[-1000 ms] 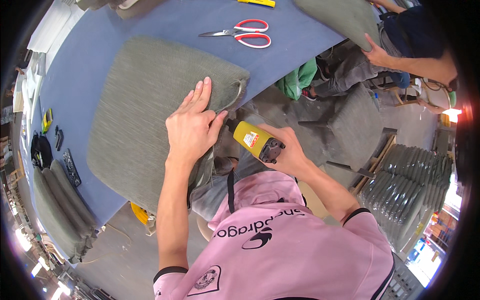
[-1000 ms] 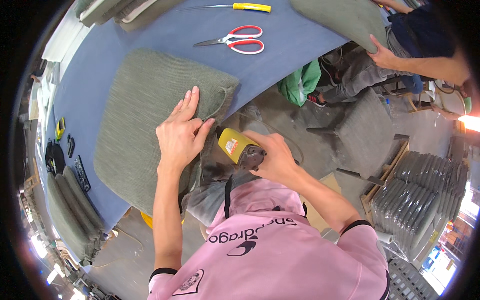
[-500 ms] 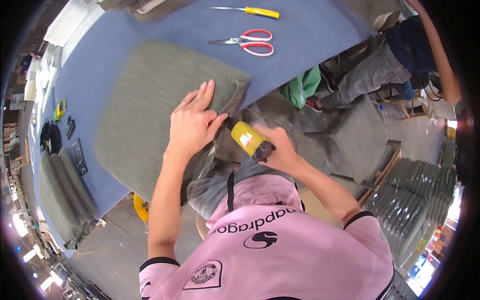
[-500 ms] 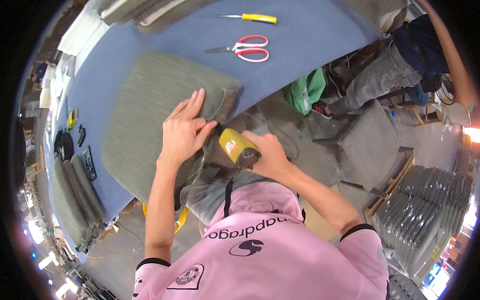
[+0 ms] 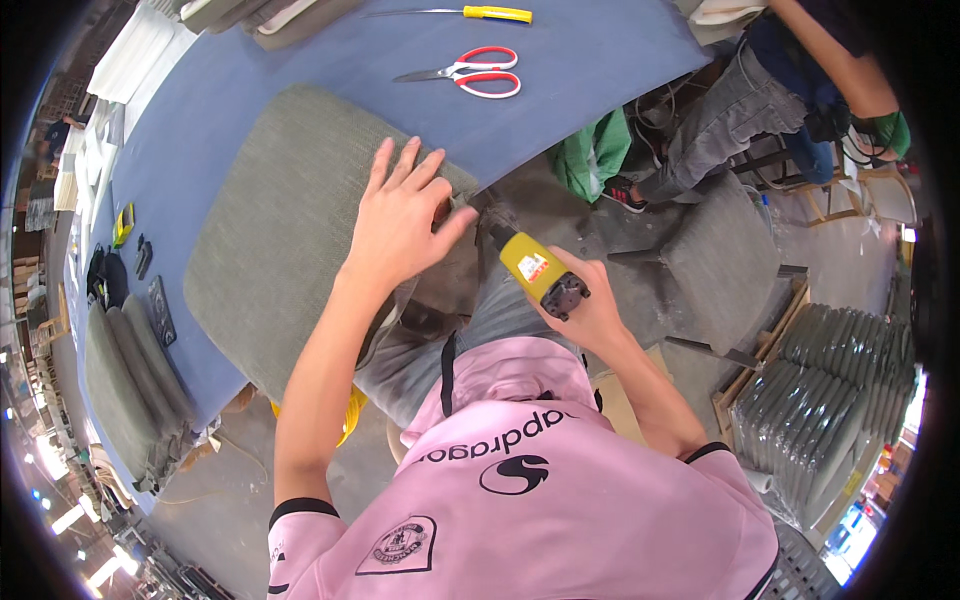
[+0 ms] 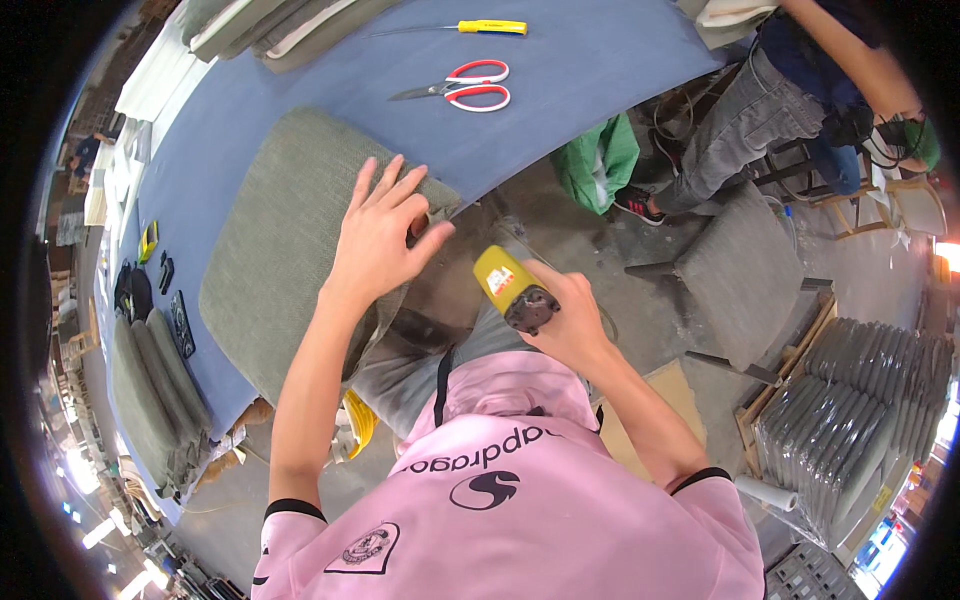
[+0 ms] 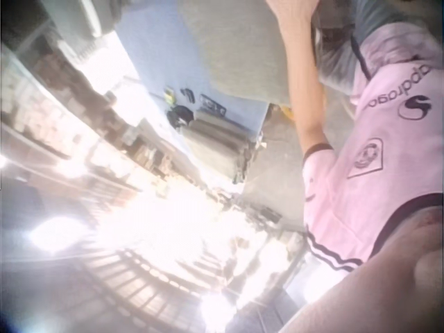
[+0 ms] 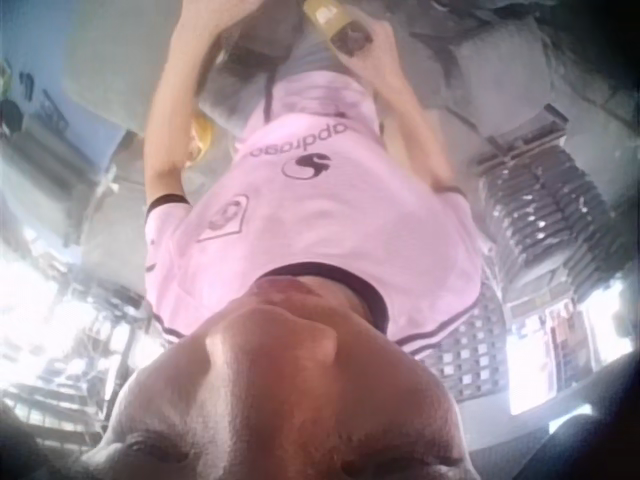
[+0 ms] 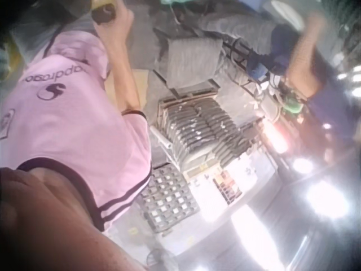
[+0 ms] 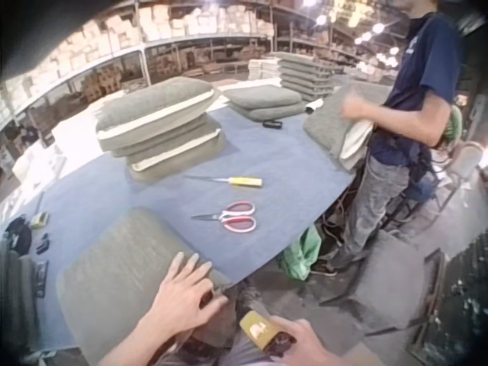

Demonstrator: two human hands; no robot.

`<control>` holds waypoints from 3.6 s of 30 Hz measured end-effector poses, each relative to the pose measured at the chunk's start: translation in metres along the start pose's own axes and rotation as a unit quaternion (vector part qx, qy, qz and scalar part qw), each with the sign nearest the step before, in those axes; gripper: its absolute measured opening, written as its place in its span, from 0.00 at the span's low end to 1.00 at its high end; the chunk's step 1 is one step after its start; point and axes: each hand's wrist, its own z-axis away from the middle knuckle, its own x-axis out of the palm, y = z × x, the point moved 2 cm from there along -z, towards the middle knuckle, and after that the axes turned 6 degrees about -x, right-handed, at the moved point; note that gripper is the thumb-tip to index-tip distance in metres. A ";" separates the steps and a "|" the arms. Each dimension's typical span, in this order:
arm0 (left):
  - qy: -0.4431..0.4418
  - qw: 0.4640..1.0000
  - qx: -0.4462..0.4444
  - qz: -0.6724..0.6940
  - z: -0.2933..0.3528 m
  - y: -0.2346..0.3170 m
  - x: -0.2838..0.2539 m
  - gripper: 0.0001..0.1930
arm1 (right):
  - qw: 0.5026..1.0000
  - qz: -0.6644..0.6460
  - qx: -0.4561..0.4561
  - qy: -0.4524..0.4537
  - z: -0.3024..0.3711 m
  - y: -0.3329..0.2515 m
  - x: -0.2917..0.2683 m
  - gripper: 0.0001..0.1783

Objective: The person trims excess fabric from a cushion using scissors, then uses a staple gun to secure the fabric around the edges. The person folds and aligns the fabric before stapling and stacks the finished cushion with others.

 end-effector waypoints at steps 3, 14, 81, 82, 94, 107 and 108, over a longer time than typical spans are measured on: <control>-0.051 0.990 -0.009 0.130 -0.019 -0.037 0.006 0.15 | 1.000 -0.007 -0.018 0.012 -0.019 -0.006 0.000 0.44; -0.004 0.970 -0.056 0.236 -0.019 -0.049 0.019 0.12 | 0.992 -0.066 -0.095 0.051 -0.067 -0.030 0.000 0.34; 0.011 0.976 -0.043 0.213 -0.007 -0.035 0.027 0.11 | 0.995 -0.088 -0.023 -0.038 -0.064 -0.012 0.024 0.32; 0.003 0.977 -0.046 0.209 -0.006 -0.035 0.026 0.11 | 0.995 -0.081 -0.004 -0.059 -0.064 -0.013 0.023 0.32; -0.097 0.993 0.002 0.066 0.012 -0.028 -0.016 0.19 | 0.992 -0.098 -0.066 0.035 -0.043 -0.029 0.013 0.36; -0.096 0.971 -0.009 0.217 0.000 -0.056 0.007 0.20 | 0.991 -0.117 -0.037 -0.049 -0.065 -0.042 0.010 0.33; -0.090 0.974 -0.019 0.209 0.000 -0.055 0.009 0.20 | 0.994 -0.102 -0.035 -0.030 -0.060 -0.039 0.016 0.33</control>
